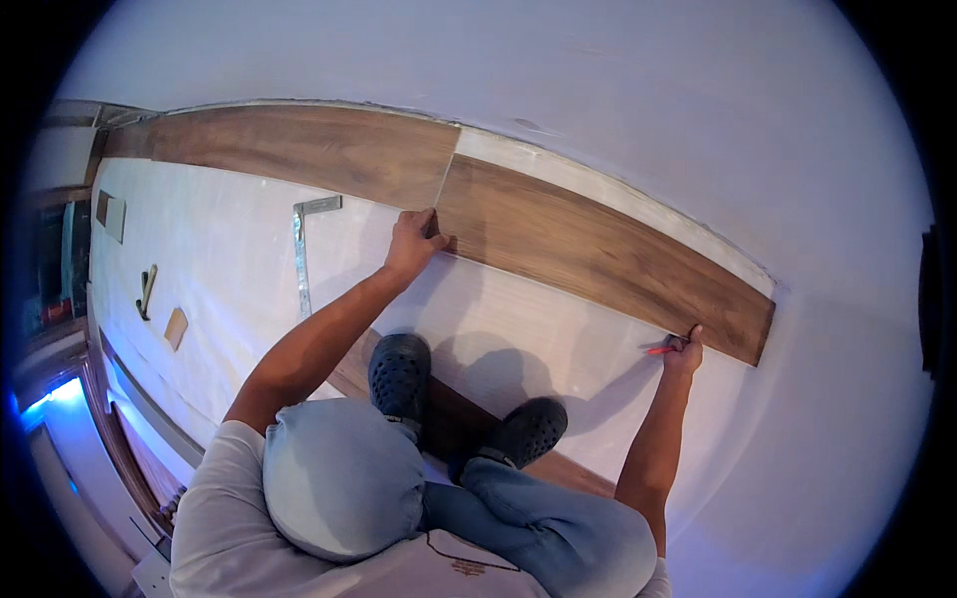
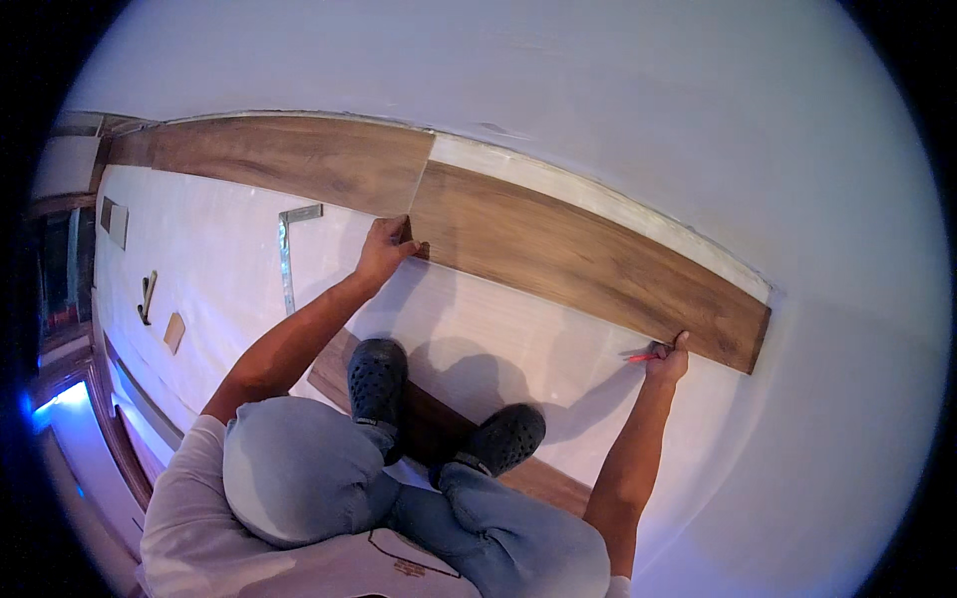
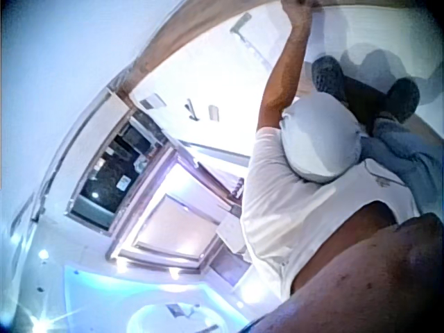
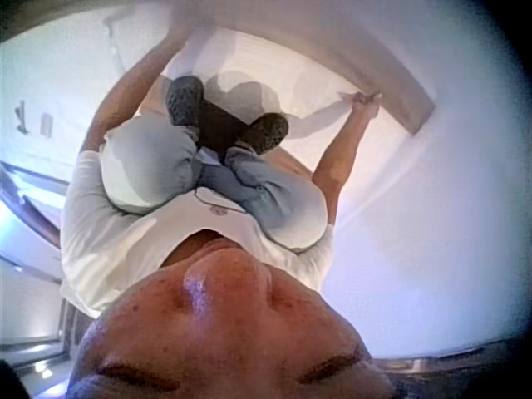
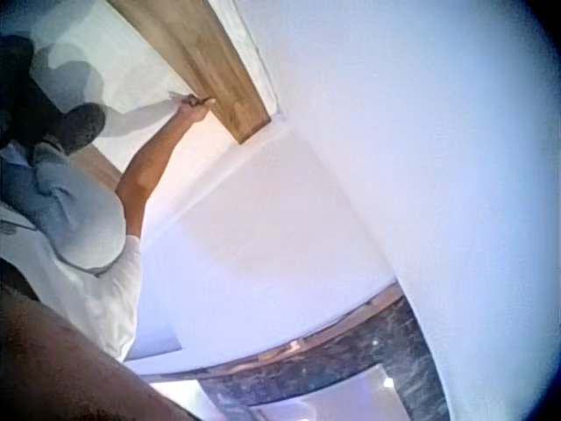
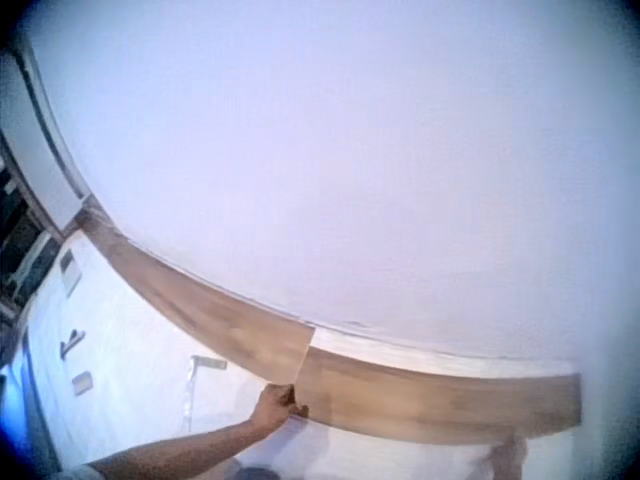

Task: The person measures and marks wood flooring planks with a pencil and square, carries a plank to a cutting station, and then returns to fit the plank against the wall.

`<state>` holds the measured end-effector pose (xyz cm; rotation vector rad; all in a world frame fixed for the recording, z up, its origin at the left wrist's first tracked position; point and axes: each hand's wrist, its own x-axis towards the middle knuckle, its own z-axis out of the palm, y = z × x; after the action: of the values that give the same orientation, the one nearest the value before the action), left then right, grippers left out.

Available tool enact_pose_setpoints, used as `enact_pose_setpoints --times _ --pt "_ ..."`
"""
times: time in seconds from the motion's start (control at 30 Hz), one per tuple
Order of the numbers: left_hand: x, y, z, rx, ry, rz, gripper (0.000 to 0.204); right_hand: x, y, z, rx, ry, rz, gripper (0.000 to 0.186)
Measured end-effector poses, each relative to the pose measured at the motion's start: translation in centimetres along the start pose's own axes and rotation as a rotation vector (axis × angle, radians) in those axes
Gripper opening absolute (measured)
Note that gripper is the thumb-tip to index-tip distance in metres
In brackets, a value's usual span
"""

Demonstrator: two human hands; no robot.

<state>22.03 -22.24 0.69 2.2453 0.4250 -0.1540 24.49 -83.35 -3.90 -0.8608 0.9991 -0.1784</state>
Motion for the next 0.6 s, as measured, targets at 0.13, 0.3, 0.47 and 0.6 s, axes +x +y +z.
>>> enact_pose_setpoints --times 0.13,0.3,0.47,0.6 --pt "-1.2 2.3 0.8 -0.092 0.039 -0.088 0.055 -0.2 -0.6 -0.6 -0.004 0.022 -0.003 0.022" --pt "0.0 2.2 -0.2 -0.041 -0.010 -0.077 0.056 0.0 0.1 0.4 0.022 -0.064 -0.014 0.020" --pt "0.1 4.5 -1.4 -0.165 -0.081 -0.154 0.053 -2.4 -0.8 1.0 0.104 -0.062 -0.070 0.024" --pt "-0.6 2.8 -0.7 -0.201 0.008 -0.091 0.048 -4.4 -2.2 1.2 0.090 -0.111 -0.180 0.027"
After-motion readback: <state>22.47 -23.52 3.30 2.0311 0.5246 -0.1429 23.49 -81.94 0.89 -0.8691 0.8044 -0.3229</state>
